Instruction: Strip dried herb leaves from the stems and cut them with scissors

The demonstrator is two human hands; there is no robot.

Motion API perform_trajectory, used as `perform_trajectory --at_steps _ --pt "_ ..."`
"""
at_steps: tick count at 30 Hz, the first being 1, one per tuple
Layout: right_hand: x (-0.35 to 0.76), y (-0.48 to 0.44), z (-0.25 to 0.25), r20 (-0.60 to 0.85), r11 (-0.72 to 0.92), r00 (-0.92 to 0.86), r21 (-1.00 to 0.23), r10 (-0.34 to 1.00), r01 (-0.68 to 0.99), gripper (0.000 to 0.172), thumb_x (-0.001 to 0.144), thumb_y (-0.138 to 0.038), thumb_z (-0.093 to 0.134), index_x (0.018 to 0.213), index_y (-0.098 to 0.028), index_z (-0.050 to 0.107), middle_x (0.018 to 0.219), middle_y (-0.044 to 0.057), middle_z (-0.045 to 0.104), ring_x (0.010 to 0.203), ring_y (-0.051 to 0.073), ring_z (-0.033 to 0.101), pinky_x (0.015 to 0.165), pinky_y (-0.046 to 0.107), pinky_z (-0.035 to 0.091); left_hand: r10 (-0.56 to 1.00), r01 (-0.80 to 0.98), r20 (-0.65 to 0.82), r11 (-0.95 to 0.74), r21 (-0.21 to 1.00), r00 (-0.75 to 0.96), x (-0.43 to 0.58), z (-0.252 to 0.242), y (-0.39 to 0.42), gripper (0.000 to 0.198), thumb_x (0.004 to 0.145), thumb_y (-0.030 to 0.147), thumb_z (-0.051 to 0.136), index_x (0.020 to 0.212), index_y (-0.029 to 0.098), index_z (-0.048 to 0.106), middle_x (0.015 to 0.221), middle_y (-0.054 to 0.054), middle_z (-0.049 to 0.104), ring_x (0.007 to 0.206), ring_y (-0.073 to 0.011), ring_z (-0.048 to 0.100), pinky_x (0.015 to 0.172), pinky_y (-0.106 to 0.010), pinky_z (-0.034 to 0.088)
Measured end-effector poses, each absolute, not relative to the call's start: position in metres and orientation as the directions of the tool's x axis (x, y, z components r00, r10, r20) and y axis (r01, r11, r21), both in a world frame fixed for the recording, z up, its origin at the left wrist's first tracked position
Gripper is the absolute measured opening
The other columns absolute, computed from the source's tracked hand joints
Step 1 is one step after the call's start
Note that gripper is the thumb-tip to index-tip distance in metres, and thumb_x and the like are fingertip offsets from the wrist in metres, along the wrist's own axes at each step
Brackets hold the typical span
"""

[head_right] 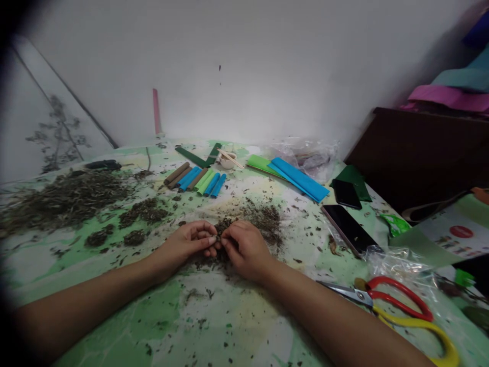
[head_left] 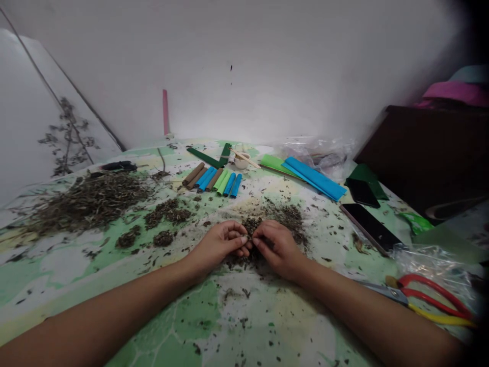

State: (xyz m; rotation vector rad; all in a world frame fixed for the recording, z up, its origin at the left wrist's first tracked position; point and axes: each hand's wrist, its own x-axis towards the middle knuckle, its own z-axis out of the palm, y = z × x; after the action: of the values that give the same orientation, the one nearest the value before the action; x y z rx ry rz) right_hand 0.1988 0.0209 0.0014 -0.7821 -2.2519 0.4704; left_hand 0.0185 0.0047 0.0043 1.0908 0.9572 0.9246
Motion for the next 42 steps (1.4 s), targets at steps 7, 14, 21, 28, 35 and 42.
perform_trajectory --at_steps 7,14,21,28,35,42 --pt "0.2011 0.0217 0.0011 0.504 0.713 -0.513 -0.577 0.695 0.398 0.014 0.087 -0.02 0.046 0.074 -0.019 0.052 0.07 0.002 0.052 0.068 0.015 0.048 0.064 0.028 0.038 0.938 -0.132 -0.163 0.211 0.969 0.305 0.0179 0.0057 0.0042 0.02 0.068 0.02 0.066 0.083 0.015 0.053 0.066 -0.002 0.065 0.056 -0.0107 0.061 0.052 -0.021 0.043" --pt "0.2001 0.0209 0.0016 0.496 0.735 -0.555 -0.556 0.668 0.388 0.014 0.088 -0.021 0.045 0.076 -0.019 0.053 0.072 0.002 0.055 0.071 0.016 0.049 0.066 0.029 0.038 0.935 -0.049 -0.163 0.188 0.981 0.316 0.0172 0.0079 0.0032 0.022 0.07 0.026 0.066 0.087 0.014 0.06 0.068 -0.001 0.064 0.053 -0.009 0.056 0.051 -0.021 0.042" --pt "0.1985 0.019 0.0042 0.491 0.763 -0.592 -0.504 0.639 0.405 0.013 0.086 -0.019 0.046 0.076 -0.019 0.053 0.072 0.003 0.056 0.071 0.017 0.05 0.067 0.03 0.038 0.933 0.018 -0.176 0.179 0.984 0.314 0.0194 0.0094 0.0025 0.02 0.067 0.03 0.067 0.074 0.014 0.058 0.06 0.0 0.062 0.045 -0.0067 0.05 0.044 -0.019 0.037" --pt "0.1987 0.0193 0.0036 0.482 0.752 -0.582 -0.498 0.654 0.432 0.012 0.085 -0.017 0.045 0.075 -0.019 0.051 0.071 0.004 0.054 0.071 0.017 0.048 0.066 0.03 0.038 0.933 0.045 -0.193 0.189 0.981 0.304 0.0199 0.0086 0.0032 0.017 0.07 0.03 0.063 0.076 0.015 0.056 0.06 0.001 0.061 0.043 -0.0064 0.048 0.042 -0.018 0.035" --pt "0.1991 0.0195 0.0003 0.488 0.741 -0.56 -0.489 0.67 0.46 0.009 0.082 -0.015 0.047 0.074 -0.019 0.05 0.071 0.003 0.054 0.071 0.017 0.048 0.066 0.03 0.037 0.93 0.066 -0.184 0.171 0.983 0.317 0.0195 0.0072 0.0032 0.016 0.073 0.029 0.06 0.077 0.014 0.055 0.06 0.001 0.059 0.044 -0.0056 0.048 0.041 -0.017 0.033" --pt "0.1995 0.0204 -0.0002 0.489 0.721 -0.53 -0.494 0.693 0.487 0.01 0.082 -0.015 0.047 0.073 -0.019 0.049 0.07 0.002 0.052 0.069 0.017 0.046 0.065 0.029 0.036 0.929 0.068 -0.178 0.165 0.984 0.323 0.019 0.0059 0.0038 0.015 0.073 0.028 0.06 0.075 0.014 0.055 0.058 0.002 0.058 0.044 -0.0058 0.048 0.041 -0.017 0.035"
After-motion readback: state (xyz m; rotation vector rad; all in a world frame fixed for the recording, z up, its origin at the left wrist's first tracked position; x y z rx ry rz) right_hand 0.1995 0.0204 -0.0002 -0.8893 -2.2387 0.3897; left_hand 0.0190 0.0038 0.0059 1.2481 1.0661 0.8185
